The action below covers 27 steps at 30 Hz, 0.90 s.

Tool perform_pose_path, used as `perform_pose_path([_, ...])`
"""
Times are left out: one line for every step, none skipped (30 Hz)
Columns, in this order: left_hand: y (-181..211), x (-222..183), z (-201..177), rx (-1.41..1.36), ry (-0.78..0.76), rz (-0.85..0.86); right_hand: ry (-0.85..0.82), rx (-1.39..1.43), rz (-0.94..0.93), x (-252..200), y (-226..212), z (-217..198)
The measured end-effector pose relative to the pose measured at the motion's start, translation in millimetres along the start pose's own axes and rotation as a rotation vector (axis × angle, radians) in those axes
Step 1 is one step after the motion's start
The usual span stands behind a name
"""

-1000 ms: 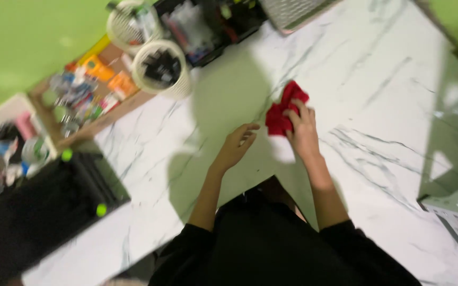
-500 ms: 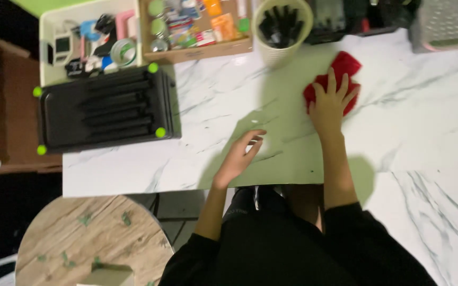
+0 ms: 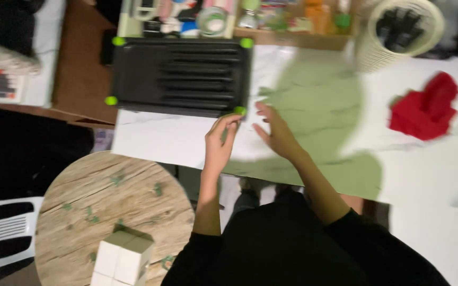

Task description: The recorder organizes notebooks and boxes, wipes a table, and then assembles a small plastic shelf unit.

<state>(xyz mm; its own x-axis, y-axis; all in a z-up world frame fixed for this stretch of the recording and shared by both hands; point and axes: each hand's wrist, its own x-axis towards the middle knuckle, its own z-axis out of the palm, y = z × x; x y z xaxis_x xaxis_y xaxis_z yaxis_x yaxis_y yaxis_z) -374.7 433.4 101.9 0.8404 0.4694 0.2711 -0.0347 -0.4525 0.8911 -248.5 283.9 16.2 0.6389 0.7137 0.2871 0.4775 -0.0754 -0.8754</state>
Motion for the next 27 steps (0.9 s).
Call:
perform_pose_path([-17.0,-1.2,-18.3,0.007,0.013,0.001,-0.008,0.005,-0.011,8.0,-1.0,10.3])
perform_pose_path([-34.1,-2.7,-36.5,0.057,0.077,-0.054,0.051,0.025,0.035,15.9,-1.6,20.7])
perform_pose_path([-51.2,-5.1,-54.7,0.106,0.142,-0.111,0.108,0.044,0.083,23.4,-2.4,31.3])
perform_pose_path([-69.4,-10.3,-70.2,0.112,0.156,-0.112,0.098,0.05,0.073,26.5,-5.3,41.4])
perform_pose_path([-87.8,-11.2,-86.4,0.112,0.188,-0.151,0.16,0.056,0.133,34.0,-7.9,51.0])
perform_pose_path([-105.9,-11.6,-102.0,0.112,0.22,-0.189,0.222,0.063,0.193,41.6,-10.1,59.8])
perform_pose_path([-125.5,-12.9,-113.2,0.115,0.23,-0.186,0.217,0.065,0.184,44.9,-1.1,68.2])
perform_pose_path([-145.2,-13.8,-123.1,0.014,0.284,-0.226,0.298,-0.009,0.185,48.3,8.9,75.6])
perform_pose_path([-164.7,-15.7,-129.7,-0.091,0.329,-0.266,0.384,-0.088,0.191,47.8,19.7,80.5])
perform_pose_path([-178.4,-12.9,-137.8,-0.092,0.33,-0.264,0.385,-0.089,0.188,49.9,28.1,84.2])
perform_pose_path([-191.5,-9.0,-143.5,-0.285,0.337,-0.313,0.435,-0.166,0.18,50.8,36.6,85.2])
perform_pose_path([-204.2,-5.0,-148.3,-0.478,0.342,-0.362,0.485,-0.244,0.172,51.5,45.2,85.3])
perform_pose_path([-205.0,-0.5,-152.5,-0.482,0.336,-0.359,0.49,-0.248,0.172,54.3,45.0,83.3])
perform_pose_path([-205.4,3.9,-156.0,-0.621,0.33,-0.37,0.49,-0.228,0.226,56.7,44.9,80.6])
perform_pose_path([-205.3,8.0,-158.1,-0.76,0.32,-0.381,0.491,-0.209,0.281,57.8,44.9,76.6])
perform_pose_path([-208.9,12.2,-158.7,-0.765,0.312,-0.38,0.498,-0.214,0.283,59.5,41.0,74.0])
perform_pose_path([-212.2,16.9,-158.7,-0.813,0.339,-0.405,0.477,-0.161,0.341,60.8,37.1,70.8])
perform_pose_path([-215.0,21.7,-157.9,-0.861,0.365,-0.431,0.455,-0.107,0.397,61.9,33.2,66.8])
perform_pose_path([-215.0,25.5,-159.1,-0.864,0.354,-0.427,0.467,-0.11,0.397,64.9,28.7,64.5])
perform_pose_path([-214.9,29.4,-159.6,-0.831,0.337,-0.444,0.45,-0.111,0.418,67.6,24.5,61.7])
perform_pose_path([-214.8,30.9,-160.3,-0.796,0.319,-0.463,0.433,-0.11,0.442,67.8,20.4,59.9])
perform_pose_path([-218.4,33.9,-159.7,-0.797,0.308,-0.463,0.443,-0.112,0.445,70.5,14.5,58.1])
perform_pose_path([-221.9,35.5,-158.3,-0.812,0.31,-0.463,0.433,-0.102,0.478,72.1,8.9,56.0])
perform_pose_path([-225.5,37.1,-156.5,-0.826,0.312,-0.463,0.423,-0.091,0.511,73.6,3.5,53.7])
perform_pose_path([-225.8,37.5,-154.5,-0.827,0.305,-0.465,0.428,-0.093,0.515,74.4,1.2,52.1])
perform_pose_path([-225.7,37.9,-152.2,-0.844,0.301,-0.452,0.43,-0.01,0.545,75.2,-1.1,50.1])
perform_pose_path([-225.5,39.0,-149.7,-0.862,0.297,-0.437,0.431,0.073,0.571,76.7,-3.1,47.5])
